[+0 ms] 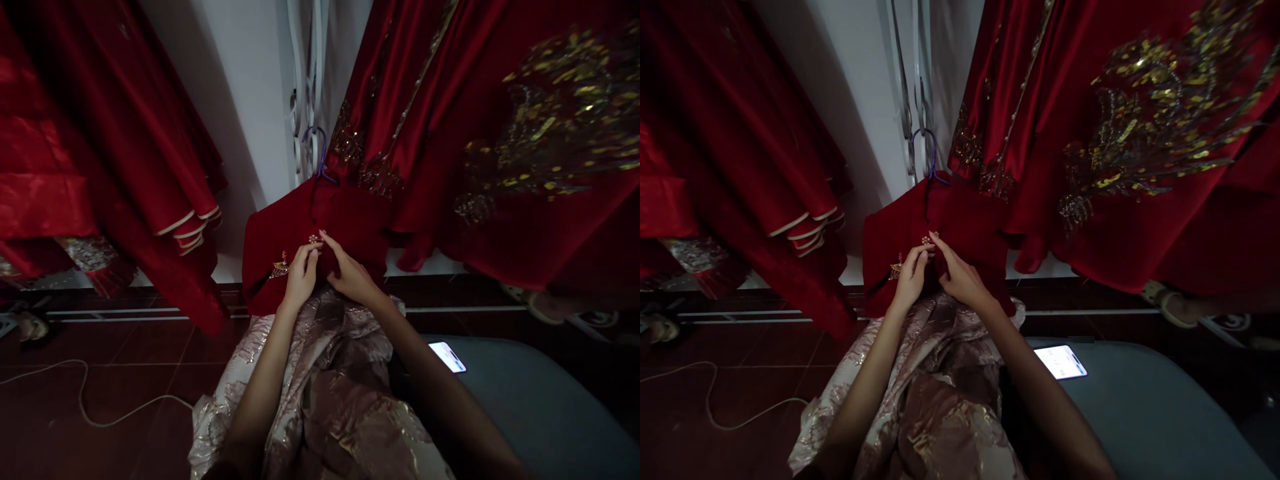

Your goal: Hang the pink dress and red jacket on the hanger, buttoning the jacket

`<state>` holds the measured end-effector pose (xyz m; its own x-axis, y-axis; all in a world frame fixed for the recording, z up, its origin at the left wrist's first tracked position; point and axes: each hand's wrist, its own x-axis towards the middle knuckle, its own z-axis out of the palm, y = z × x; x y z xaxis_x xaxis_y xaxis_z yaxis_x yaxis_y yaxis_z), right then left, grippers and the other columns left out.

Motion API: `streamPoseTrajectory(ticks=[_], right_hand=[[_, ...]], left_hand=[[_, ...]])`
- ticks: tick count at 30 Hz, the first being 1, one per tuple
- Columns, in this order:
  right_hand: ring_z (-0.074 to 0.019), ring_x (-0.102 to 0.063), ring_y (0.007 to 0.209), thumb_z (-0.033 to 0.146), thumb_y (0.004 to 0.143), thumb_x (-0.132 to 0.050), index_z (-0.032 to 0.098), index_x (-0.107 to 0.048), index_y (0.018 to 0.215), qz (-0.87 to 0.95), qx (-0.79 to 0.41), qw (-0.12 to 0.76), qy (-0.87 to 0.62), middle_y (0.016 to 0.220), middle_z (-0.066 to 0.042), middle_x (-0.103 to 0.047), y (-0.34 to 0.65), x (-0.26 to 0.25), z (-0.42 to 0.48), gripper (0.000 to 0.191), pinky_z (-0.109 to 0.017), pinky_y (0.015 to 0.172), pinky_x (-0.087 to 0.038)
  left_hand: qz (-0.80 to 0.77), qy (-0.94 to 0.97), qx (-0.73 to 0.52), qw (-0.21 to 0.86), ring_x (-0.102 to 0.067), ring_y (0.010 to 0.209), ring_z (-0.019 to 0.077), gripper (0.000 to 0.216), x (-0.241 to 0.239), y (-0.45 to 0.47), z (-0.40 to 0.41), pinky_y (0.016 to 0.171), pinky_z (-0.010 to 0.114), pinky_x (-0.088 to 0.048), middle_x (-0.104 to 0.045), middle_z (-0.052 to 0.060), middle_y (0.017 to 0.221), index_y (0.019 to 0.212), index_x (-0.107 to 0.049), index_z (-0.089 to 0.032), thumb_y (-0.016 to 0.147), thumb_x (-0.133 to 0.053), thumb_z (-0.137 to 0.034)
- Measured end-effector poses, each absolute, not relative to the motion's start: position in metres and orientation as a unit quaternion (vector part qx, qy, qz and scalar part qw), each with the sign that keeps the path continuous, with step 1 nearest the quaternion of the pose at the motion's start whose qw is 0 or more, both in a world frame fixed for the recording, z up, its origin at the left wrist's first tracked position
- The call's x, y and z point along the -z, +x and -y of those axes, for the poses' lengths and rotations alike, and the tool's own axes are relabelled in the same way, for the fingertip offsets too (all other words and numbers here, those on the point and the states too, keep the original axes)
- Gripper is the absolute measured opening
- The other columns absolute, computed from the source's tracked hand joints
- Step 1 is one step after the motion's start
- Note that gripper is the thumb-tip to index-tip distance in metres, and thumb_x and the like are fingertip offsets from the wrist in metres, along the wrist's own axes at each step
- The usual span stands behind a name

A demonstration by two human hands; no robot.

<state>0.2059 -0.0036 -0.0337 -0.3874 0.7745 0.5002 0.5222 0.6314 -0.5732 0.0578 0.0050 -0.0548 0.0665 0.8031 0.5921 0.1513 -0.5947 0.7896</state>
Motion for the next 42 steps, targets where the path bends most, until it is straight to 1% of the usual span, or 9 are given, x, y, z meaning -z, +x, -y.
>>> streamPoseTrajectory(ticks=[5,8,11,17,22,25,28,32,42], right_hand=[[-0.0199,-0.06,0.098,0.008,0.066,-0.053,0.025,-0.014,0.146,0.807,-0.122,0.353,-0.457,0.129,-0.011,-0.05,0.238,0.03,-0.008,0.091,-0.031,0.077,-0.05],[-0.0154,-0.06,0.073,0.019,0.07,-0.059,0.019,-0.039,0.131,0.772,-0.109,0.379,-0.498,0.095,-0.007,-0.061,0.264,0.02,-0.011,0.064,-0.029,0.069,-0.048],[-0.0144,-0.057,0.07,0.034,0.074,-0.064,0.019,-0.052,0.108,0.771,-0.179,0.391,-0.47,0.077,-0.002,-0.059,0.278,0.004,-0.002,0.04,-0.027,0.068,-0.047],[-0.0127,-0.059,0.077,0.039,0.07,-0.069,0.018,-0.058,0.09,0.773,-0.39,0.33,-0.377,0.083,-0.003,-0.063,0.254,-0.023,0.027,0.031,-0.025,0.07,-0.047],[-0.0125,-0.061,0.071,0.039,0.065,-0.072,0.016,-0.065,0.094,0.753,-0.478,0.254,-0.374,0.076,-0.002,-0.066,0.223,-0.008,0.023,0.038,-0.024,0.064,-0.048],[-0.0147,-0.064,0.078,0.039,0.065,-0.072,0.015,-0.065,0.101,0.739,-0.484,0.284,-0.372,0.081,-0.004,-0.069,0.216,0.009,0.01,0.044,-0.027,0.071,-0.049],[-0.0168,-0.066,0.085,0.038,0.068,-0.07,0.017,-0.066,0.104,0.724,-0.459,0.346,-0.383,0.092,-0.006,-0.07,0.213,0.022,-0.001,0.042,-0.03,0.077,-0.051],[-0.0181,-0.066,0.09,0.035,0.072,-0.067,0.02,-0.066,0.109,0.713,-0.429,0.4,-0.384,0.103,-0.007,-0.069,0.206,0.028,-0.007,0.039,-0.034,0.085,-0.051],[-0.0153,-0.064,0.086,0.035,0.078,-0.059,0.018,-0.064,0.103,0.727,-0.341,0.459,-0.38,0.099,-0.006,-0.068,0.161,0.052,-0.016,0.031,-0.027,0.07,-0.055]], left_hand=[[-0.387,0.655,-0.567,0.317,-0.049,0.119,0.016,0.037,0.073,0.051,-0.018,0.107,0.033,-0.031,-0.056,0.007,0.125,0.116,-0.056,-0.021,0.09,-0.041,-0.043],[-0.4,0.635,-0.563,0.347,-0.047,0.122,0.0164,0.039,0.085,0.048,-0.025,0.109,0.034,-0.028,-0.055,0.007,0.128,0.119,-0.055,-0.02,0.09,-0.041,-0.043],[-0.409,0.63,-0.558,0.353,-0.044,0.126,0.017,0.041,0.092,0.049,-0.03,0.111,0.035,-0.026,-0.051,0.007,0.133,0.124,-0.052,-0.02,0.09,-0.041,-0.043],[-0.403,0.699,-0.486,0.335,-0.04,0.129,0.0178,0.043,0.102,0.055,-0.027,0.113,0.038,-0.023,-0.046,0.008,0.138,0.13,-0.046,-0.019,0.09,-0.041,-0.036],[-0.351,0.783,-0.36,0.366,-0.062,0.094,0.0192,0.025,0.101,0.051,-0.018,0.097,0.037,-0.042,-0.07,0.004,0.095,0.099,-0.066,-0.017,0.08,-0.055,-0.03],[-0.362,0.754,-0.369,0.406,-0.062,0.072,0.0148,0.024,0.087,0.033,-0.017,0.072,0.028,-0.05,-0.069,0.004,0.08,0.091,-0.066,-0.013,0.08,-0.052,-0.029],[-0.423,0.675,-0.468,0.382,-0.061,0.071,0.0123,0.024,0.074,0.005,-0.02,0.065,0.023,-0.049,-0.068,0.004,0.083,0.091,-0.065,-0.015,0.083,-0.048,-0.029],[-0.506,0.547,-0.592,0.305,-0.062,0.075,0.0115,0.014,0.078,-0.025,-0.03,0.068,0.024,-0.05,-0.065,0.005,0.091,0.091,-0.058,-0.017,0.081,-0.049,-0.023],[-0.449,0.493,-0.594,0.451,-0.067,0.07,0.0129,0.013,0.085,-0.021,-0.031,0.081,0.035,-0.052,-0.067,0.004,0.076,0.088,-0.051,-0.014,0.08,-0.04,-0.013]])
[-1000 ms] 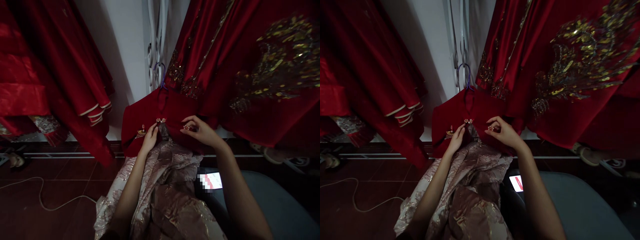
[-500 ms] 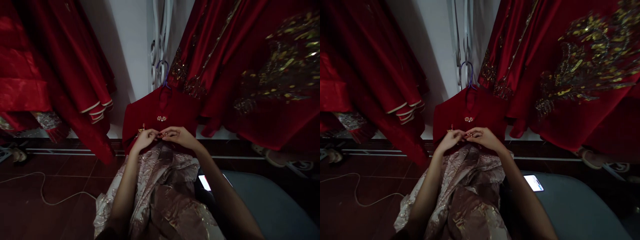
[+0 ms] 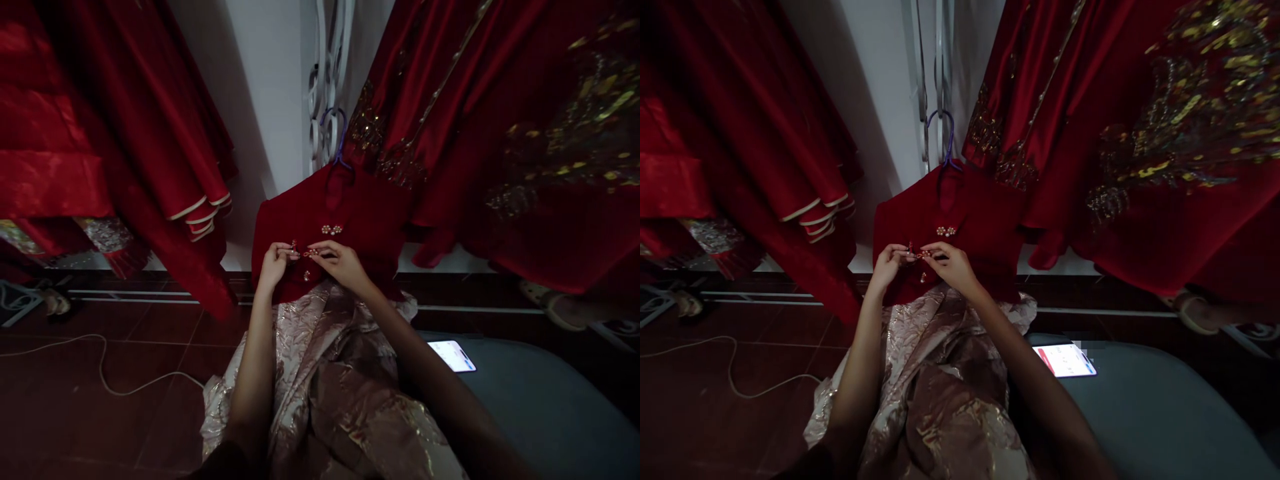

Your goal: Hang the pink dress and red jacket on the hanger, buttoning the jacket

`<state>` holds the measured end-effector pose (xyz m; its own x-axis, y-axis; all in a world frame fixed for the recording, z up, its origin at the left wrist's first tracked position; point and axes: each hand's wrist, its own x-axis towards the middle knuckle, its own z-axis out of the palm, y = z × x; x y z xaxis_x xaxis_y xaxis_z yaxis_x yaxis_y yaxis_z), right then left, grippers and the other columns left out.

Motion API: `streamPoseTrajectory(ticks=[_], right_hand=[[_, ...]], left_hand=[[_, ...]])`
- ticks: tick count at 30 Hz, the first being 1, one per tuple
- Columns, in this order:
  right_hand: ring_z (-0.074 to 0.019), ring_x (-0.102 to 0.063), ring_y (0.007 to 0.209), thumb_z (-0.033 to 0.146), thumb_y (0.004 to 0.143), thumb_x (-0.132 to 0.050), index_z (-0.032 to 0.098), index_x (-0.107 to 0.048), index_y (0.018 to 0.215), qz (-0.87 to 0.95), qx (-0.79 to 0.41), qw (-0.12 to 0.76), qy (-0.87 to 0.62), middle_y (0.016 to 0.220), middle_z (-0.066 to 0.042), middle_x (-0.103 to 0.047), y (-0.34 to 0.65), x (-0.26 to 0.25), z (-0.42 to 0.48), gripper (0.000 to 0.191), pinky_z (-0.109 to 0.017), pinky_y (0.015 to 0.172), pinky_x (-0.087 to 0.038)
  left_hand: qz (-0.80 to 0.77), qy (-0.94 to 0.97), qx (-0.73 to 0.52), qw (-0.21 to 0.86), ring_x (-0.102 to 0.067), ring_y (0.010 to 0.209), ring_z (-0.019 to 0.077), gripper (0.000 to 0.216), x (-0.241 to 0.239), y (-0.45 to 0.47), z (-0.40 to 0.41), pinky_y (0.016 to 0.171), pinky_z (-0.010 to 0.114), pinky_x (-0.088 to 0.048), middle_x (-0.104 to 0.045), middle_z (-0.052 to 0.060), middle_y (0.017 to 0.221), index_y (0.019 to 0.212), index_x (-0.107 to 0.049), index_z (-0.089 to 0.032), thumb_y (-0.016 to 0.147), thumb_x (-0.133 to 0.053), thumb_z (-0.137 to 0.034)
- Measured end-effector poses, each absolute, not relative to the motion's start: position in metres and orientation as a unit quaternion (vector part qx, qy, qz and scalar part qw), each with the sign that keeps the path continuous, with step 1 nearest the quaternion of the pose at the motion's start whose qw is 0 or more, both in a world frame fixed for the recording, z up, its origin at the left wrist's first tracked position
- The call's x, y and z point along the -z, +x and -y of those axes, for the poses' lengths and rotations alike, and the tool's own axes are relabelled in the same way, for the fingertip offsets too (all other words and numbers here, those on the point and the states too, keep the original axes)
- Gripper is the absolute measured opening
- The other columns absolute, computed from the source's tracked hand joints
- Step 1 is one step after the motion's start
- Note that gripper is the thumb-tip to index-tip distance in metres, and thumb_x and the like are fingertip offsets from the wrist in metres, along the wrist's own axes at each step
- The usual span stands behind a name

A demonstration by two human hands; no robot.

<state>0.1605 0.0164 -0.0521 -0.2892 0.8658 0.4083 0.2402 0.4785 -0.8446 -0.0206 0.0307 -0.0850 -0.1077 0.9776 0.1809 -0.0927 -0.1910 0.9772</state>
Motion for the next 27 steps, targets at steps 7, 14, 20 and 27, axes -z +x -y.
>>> streamPoseTrajectory(ticks=[7,14,20,27], right_hand=[[-0.0143,-0.064,0.078,0.032,0.079,-0.058,0.018,-0.066,0.099,0.729,-0.3,0.479,-0.385,0.097,-0.005,-0.069,0.14,0.065,-0.034,0.025,-0.025,0.067,-0.054],[-0.0121,-0.063,0.075,0.026,0.082,-0.053,0.022,-0.067,0.098,0.749,-0.222,0.471,-0.411,0.1,-0.003,-0.066,0.131,0.061,-0.033,0.021,-0.024,0.065,-0.054],[-0.0127,-0.062,0.076,0.023,0.085,-0.05,0.025,-0.066,0.1,0.771,-0.141,0.435,-0.442,0.096,-0.001,-0.066,0.126,0.054,-0.025,0.022,-0.025,0.069,-0.052],[-0.0135,-0.064,0.078,0.025,0.087,-0.049,0.027,-0.065,0.102,0.777,-0.108,0.422,-0.454,0.099,0.0,-0.066,0.126,0.052,-0.022,0.022,-0.025,0.067,-0.047]], left_hand=[[-0.435,0.489,-0.613,0.442,-0.068,0.077,0.0159,0.024,0.076,-0.023,-0.027,0.085,0.035,-0.052,-0.071,0.007,0.081,0.081,-0.067,-0.012,0.075,-0.045,-0.017],[-0.454,0.465,-0.616,0.445,-0.067,0.082,0.0158,0.019,0.075,-0.022,-0.023,0.088,0.033,-0.05,-0.072,0.008,0.085,0.082,-0.07,-0.012,0.07,-0.057,-0.019],[-0.449,0.464,-0.615,0.452,-0.067,0.083,0.0163,0.025,0.078,-0.021,-0.025,0.087,0.033,-0.051,-0.072,0.009,0.087,0.085,-0.069,-0.011,0.063,-0.07,-0.021],[-0.442,0.484,-0.621,0.429,-0.067,0.083,0.0161,0.024,0.082,-0.02,-0.028,0.085,0.031,-0.052,-0.072,0.009,0.088,0.086,-0.068,-0.011,0.064,-0.07,-0.021]])
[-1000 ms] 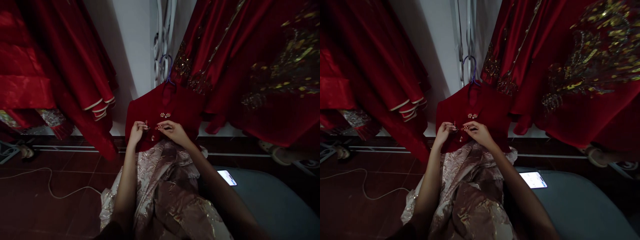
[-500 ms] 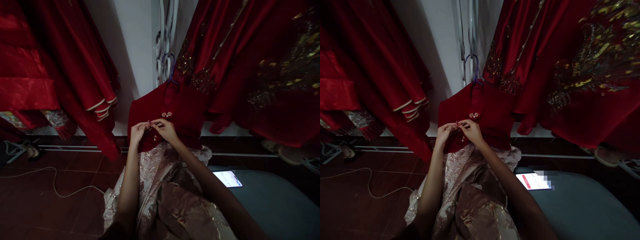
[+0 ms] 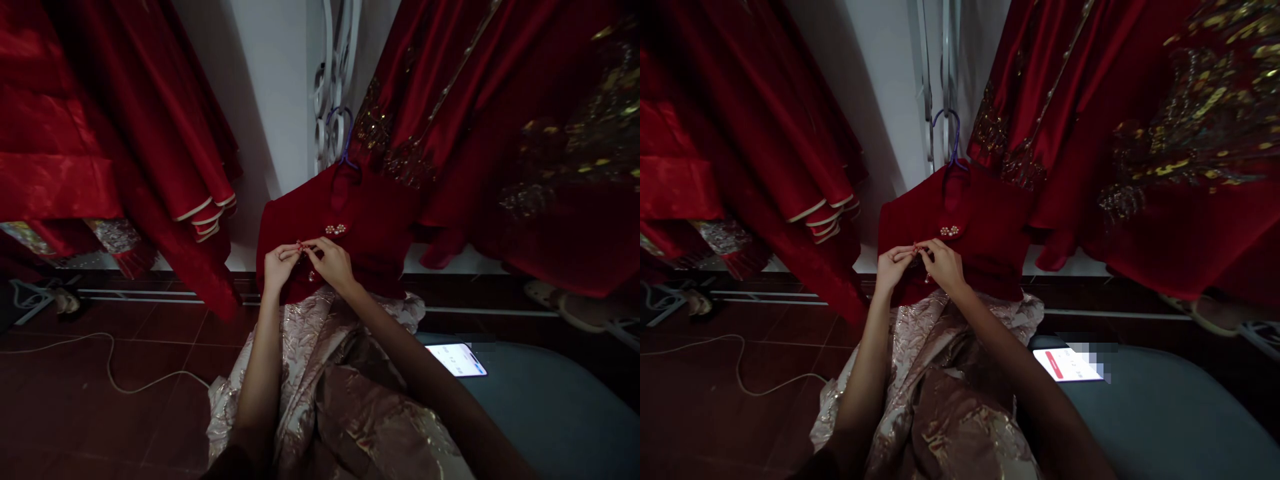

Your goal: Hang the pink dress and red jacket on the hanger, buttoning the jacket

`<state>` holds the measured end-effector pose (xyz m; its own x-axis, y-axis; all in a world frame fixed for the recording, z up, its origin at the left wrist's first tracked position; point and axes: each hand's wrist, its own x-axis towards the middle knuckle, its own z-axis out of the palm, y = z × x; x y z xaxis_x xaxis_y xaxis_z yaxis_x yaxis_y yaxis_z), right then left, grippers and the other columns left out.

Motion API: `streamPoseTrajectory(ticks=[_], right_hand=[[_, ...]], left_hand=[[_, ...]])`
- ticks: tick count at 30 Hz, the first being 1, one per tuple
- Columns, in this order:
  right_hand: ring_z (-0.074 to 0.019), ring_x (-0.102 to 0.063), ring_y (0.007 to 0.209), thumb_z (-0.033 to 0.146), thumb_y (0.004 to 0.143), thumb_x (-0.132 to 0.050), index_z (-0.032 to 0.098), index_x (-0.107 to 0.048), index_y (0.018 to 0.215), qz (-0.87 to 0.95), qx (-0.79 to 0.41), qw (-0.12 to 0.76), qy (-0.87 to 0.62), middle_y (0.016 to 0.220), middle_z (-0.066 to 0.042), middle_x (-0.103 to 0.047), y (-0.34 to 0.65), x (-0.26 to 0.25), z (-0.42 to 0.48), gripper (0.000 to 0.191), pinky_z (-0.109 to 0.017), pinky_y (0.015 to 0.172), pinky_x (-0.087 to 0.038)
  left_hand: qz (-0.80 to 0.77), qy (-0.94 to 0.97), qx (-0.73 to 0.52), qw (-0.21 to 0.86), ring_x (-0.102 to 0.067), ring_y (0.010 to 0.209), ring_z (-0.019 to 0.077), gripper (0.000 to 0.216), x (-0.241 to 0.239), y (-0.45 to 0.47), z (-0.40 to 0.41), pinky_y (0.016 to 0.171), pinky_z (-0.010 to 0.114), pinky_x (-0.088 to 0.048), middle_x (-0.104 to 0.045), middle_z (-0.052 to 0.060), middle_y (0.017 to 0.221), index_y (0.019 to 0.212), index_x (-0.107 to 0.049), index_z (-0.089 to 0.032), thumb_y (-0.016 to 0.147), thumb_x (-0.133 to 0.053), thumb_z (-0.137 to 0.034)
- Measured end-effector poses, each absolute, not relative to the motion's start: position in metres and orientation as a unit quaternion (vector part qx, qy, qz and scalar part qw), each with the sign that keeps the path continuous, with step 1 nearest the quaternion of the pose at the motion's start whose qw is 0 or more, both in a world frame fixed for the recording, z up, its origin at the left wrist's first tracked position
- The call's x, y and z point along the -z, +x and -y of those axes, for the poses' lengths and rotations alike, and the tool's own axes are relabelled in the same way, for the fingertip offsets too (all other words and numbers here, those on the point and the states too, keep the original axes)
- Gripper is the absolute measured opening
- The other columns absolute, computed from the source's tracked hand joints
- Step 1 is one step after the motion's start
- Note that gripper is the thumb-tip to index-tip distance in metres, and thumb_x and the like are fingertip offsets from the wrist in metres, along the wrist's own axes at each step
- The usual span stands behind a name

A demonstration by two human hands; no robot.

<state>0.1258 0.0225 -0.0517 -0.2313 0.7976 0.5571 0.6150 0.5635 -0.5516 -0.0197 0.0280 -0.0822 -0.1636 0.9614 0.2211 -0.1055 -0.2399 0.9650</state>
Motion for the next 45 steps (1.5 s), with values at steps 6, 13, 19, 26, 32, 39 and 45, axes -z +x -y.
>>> streamPoseTrajectory(ticks=[6,13,19,26,32,39,45], right_hand=[[-0.0139,-0.063,0.08,0.028,0.088,-0.048,0.026,-0.063,0.102,0.769,-0.099,0.433,-0.46,0.099,-0.001,-0.066,0.123,0.053,-0.022,0.021,-0.025,0.069,-0.046],[-0.0135,-0.063,0.077,0.026,0.086,-0.049,0.023,-0.061,0.097,0.774,-0.113,0.424,-0.457,0.096,-0.003,-0.064,0.12,0.057,-0.031,0.016,-0.025,0.07,-0.048],[-0.013,-0.065,0.074,0.022,0.078,-0.057,0.02,-0.053,0.111,0.777,-0.221,0.419,-0.415,0.1,-0.006,-0.065,0.146,0.056,-0.031,0.033,-0.026,0.07,-0.052],[-0.0138,-0.065,0.064,0.035,0.081,-0.054,0.019,-0.065,0.093,0.775,-0.285,0.319,-0.465,0.081,-0.004,-0.069,0.221,0.039,-0.01,0.022,-0.024,0.053,-0.052],[-0.0117,-0.061,0.05,0.033,0.082,-0.05,0.021,-0.067,0.095,0.776,-0.357,0.197,-0.48,0.073,-0.003,-0.069,0.238,0.046,-0.01,0.025,-0.022,0.042,-0.047],[-0.0132,-0.059,0.054,0.032,0.075,-0.062,0.019,-0.062,0.091,0.814,-0.186,0.201,-0.512,0.062,-0.001,-0.064,0.215,0.076,-0.022,0.02,-0.023,0.05,-0.039],[-0.0128,-0.061,0.061,0.031,0.07,-0.067,0.018,-0.055,0.07,0.798,-0.203,0.259,-0.506,0.066,-0.001,-0.065,0.219,0.063,-0.022,0.017,-0.021,0.054,-0.041]], left_hand=[[-0.45,0.505,-0.616,0.403,-0.068,0.08,0.0163,0.022,0.085,-0.024,-0.028,0.081,0.03,-0.052,-0.072,0.008,0.087,0.084,-0.07,-0.013,0.065,-0.069,-0.024],[-0.46,0.507,-0.613,0.395,-0.066,0.078,0.0147,0.019,0.089,-0.023,-0.032,0.08,0.03,-0.052,-0.071,0.007,0.083,0.082,-0.069,-0.013,0.066,-0.068,-0.023],[-0.457,0.484,-0.609,0.431,-0.063,0.073,0.01,0.025,0.093,-0.019,-0.031,0.08,0.029,-0.05,-0.066,0.003,0.077,0.09,-0.057,-0.014,0.066,-0.063,-0.013],[-0.477,0.632,-0.444,0.42,-0.06,0.069,0.01,0.017,0.098,-0.032,-0.026,0.068,0.024,-0.048,-0.064,0.004,0.077,0.078,-0.06,-0.014,0.064,-0.068,-0.02],[-0.523,0.714,-0.313,0.345,-0.056,0.061,0.0115,0.03,0.095,-0.015,-0.014,0.058,0.023,-0.044,-0.062,0.0,0.07,0.073,-0.055,-0.017,0.052,-0.076,-0.023],[-0.517,0.744,-0.319,0.279,-0.056,0.059,0.0115,0.012,0.086,-0.005,-0.011,0.061,0.024,-0.045,-0.063,0.0,0.066,0.069,-0.061,-0.017,0.059,-0.065,-0.013],[-0.473,0.662,-0.311,0.491,-0.06,0.06,0.0095,0.021,0.094,-0.007,-0.018,0.055,0.021,-0.047,-0.067,0.004,0.071,0.084,-0.067,-0.011,0.064,-0.059,-0.008]])
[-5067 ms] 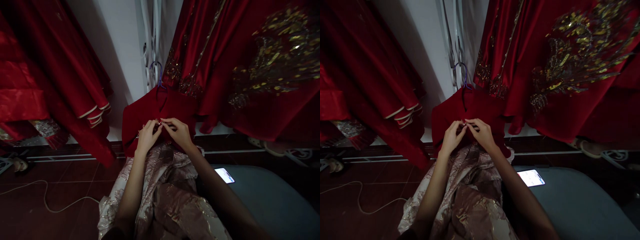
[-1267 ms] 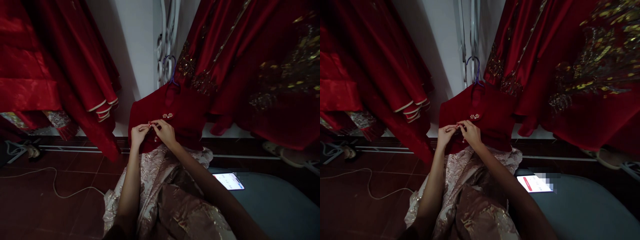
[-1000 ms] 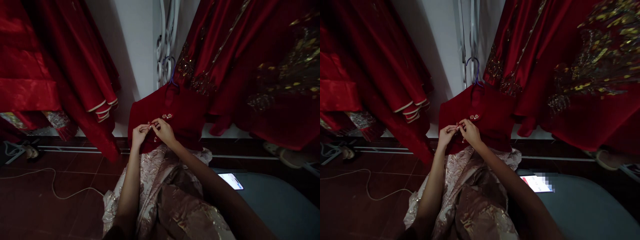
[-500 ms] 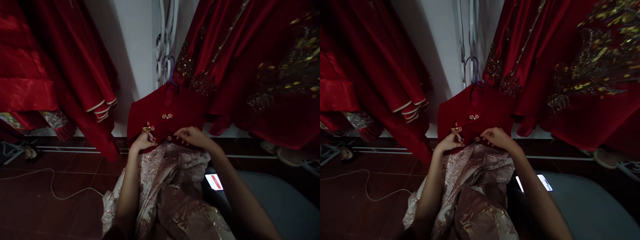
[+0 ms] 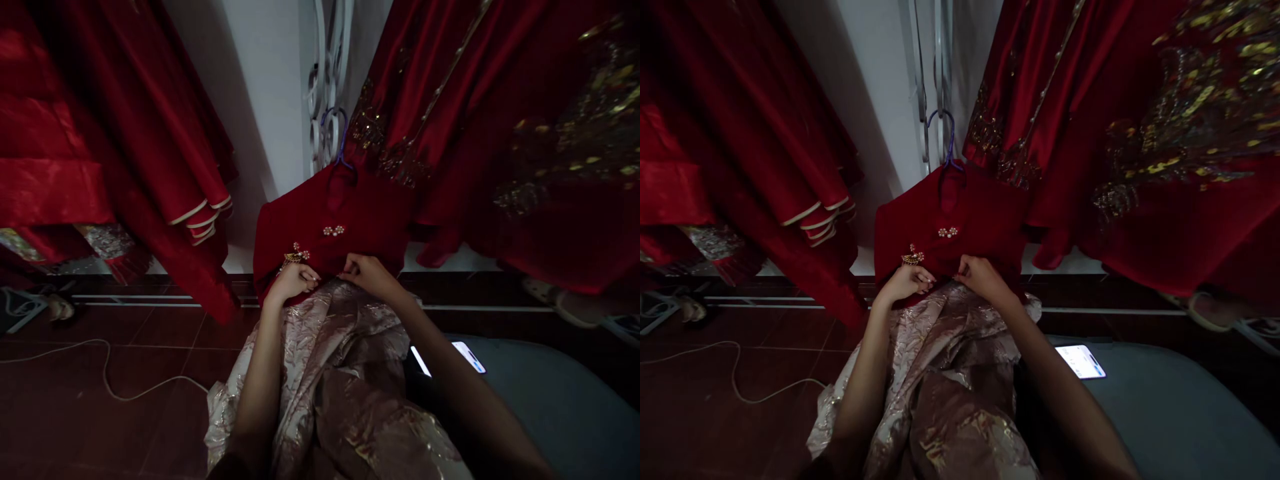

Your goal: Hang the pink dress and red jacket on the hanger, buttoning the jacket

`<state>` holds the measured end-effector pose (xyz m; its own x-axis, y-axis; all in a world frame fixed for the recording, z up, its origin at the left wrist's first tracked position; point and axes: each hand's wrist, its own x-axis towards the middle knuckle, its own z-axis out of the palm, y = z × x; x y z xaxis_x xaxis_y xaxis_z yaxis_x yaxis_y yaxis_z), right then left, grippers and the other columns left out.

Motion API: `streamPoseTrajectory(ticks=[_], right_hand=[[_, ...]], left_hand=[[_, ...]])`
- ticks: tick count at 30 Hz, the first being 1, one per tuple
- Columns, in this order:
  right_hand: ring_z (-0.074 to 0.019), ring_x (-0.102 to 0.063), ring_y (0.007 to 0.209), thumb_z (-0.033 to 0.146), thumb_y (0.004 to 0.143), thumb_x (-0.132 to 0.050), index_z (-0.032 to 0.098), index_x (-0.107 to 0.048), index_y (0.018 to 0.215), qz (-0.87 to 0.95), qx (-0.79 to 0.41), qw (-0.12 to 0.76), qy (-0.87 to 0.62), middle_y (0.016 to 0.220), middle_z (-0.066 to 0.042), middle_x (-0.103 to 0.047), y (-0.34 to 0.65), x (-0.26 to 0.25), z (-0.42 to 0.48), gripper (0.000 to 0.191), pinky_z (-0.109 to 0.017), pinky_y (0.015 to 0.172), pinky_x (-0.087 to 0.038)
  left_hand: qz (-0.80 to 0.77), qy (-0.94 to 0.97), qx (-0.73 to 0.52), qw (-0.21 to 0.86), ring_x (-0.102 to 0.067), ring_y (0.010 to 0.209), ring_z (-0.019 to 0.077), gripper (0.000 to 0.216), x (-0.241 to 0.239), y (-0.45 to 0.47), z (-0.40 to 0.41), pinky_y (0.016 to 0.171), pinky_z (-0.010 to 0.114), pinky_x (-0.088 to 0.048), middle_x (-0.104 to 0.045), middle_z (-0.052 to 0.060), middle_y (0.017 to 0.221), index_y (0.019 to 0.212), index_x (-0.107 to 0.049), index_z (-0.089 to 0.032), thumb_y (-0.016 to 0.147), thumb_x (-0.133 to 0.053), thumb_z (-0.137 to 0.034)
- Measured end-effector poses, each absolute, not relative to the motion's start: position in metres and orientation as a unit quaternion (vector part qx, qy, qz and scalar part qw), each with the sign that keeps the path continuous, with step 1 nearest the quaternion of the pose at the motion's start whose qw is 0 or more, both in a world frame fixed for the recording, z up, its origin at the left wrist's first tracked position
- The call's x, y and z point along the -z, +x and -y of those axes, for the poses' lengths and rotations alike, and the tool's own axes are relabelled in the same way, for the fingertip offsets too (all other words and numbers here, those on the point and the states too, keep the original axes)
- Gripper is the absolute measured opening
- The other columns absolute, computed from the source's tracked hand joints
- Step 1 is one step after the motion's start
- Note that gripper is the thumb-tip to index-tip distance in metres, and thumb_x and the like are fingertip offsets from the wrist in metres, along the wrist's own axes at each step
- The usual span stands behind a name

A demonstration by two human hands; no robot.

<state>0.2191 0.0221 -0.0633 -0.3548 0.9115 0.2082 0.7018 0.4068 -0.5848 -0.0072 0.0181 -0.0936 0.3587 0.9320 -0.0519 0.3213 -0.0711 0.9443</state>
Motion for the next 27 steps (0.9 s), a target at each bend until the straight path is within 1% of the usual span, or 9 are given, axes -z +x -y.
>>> streamPoseTrajectory(ticks=[3,5,7,11,15,19,23,27], right_hand=[[-0.0143,-0.064,0.062,0.038,0.068,-0.069,0.018,-0.057,0.072,0.759,-0.293,0.293,-0.502,0.066,-0.002,-0.068,0.219,0.052,-0.017,0.023,-0.021,0.054,-0.045],[-0.0155,-0.066,0.062,0.042,0.067,-0.07,0.018,-0.059,0.074,0.737,-0.362,0.311,-0.479,0.067,-0.003,-0.069,0.214,0.051,-0.014,0.027,-0.022,0.054,-0.048],[-0.016,-0.066,0.062,0.043,0.065,-0.071,0.018,-0.06,0.075,0.717,-0.39,0.331,-0.473,0.067,-0.004,-0.07,0.207,0.055,-0.013,0.029,-0.023,0.054,-0.049],[-0.0164,-0.067,0.063,0.041,0.064,-0.072,0.017,-0.065,0.075,0.717,-0.365,0.332,-0.492,0.067,-0.004,-0.07,0.191,0.067,-0.012,0.027,-0.022,0.052,-0.048],[-0.0163,-0.068,0.07,0.034,0.069,-0.069,0.017,-0.066,0.075,0.734,-0.31,0.353,-0.49,0.074,-0.004,-0.072,0.18,0.071,-0.009,0.018,-0.022,0.059,-0.049],[-0.0149,-0.067,0.069,0.027,0.072,-0.068,0.017,-0.065,0.074,0.746,-0.262,0.365,-0.49,0.075,-0.003,-0.071,0.175,0.074,-0.008,0.011,-0.022,0.061,-0.048],[-0.0138,-0.066,0.067,0.023,0.074,-0.065,0.017,-0.063,0.074,0.751,-0.236,0.38,-0.486,0.075,-0.002,-0.07,0.173,0.082,-0.011,0.006,-0.022,0.062,-0.049],[-0.0134,-0.066,0.068,0.021,0.077,-0.061,0.017,-0.062,0.076,0.76,-0.218,0.386,-0.476,0.077,-0.003,-0.069,0.169,0.091,-0.013,0.005,-0.022,0.063,-0.05]], left_hand=[[-0.458,0.617,-0.325,0.551,-0.063,0.067,0.0111,0.026,0.093,-0.009,-0.02,0.061,0.021,-0.049,-0.069,0.006,0.073,0.082,-0.067,-0.008,0.058,-0.062,-0.001],[-0.451,0.603,-0.329,0.57,-0.064,0.07,0.0116,0.029,0.09,-0.01,-0.02,0.064,0.022,-0.05,-0.07,0.007,0.075,0.083,-0.068,-0.008,0.055,-0.063,0.0],[-0.448,0.593,-0.336,0.579,-0.065,0.071,0.0122,0.029,0.087,-0.01,-0.018,0.066,0.022,-0.05,-0.071,0.008,0.075,0.082,-0.069,-0.008,0.054,-0.064,-0.001],[-0.458,0.578,-0.361,0.57,-0.063,0.066,0.0123,0.018,0.086,-0.008,-0.017,0.063,0.022,-0.05,-0.071,0.008,0.071,0.071,-0.069,-0.007,0.054,-0.069,-0.008],[-0.455,0.573,-0.381,0.566,-0.061,0.061,0.0107,0.02,0.092,-0.004,-0.018,0.061,0.023,-0.049,-0.07,0.006,0.068,0.071,-0.069,-0.007,0.053,-0.074,-0.015],[-0.476,0.567,-0.399,0.541,-0.059,0.055,0.0095,0.013,0.098,0.001,-0.021,0.059,0.022,-0.049,-0.068,0.004,0.062,0.065,-0.068,-0.008,0.055,-0.072,-0.015],[-0.481,0.555,-0.408,0.543,-0.059,0.052,0.0091,0.007,0.101,0.002,-0.022,0.057,0.022,-0.049,-0.066,0.003,0.057,0.059,-0.065,-0.008,0.058,-0.069,-0.014],[-0.483,0.538,-0.4,0.564,-0.061,0.054,0.0093,0.008,0.105,-0.001,-0.024,0.062,0.022,-0.051,-0.067,0.004,0.058,0.058,-0.065,-0.008,0.06,-0.068,-0.015]])
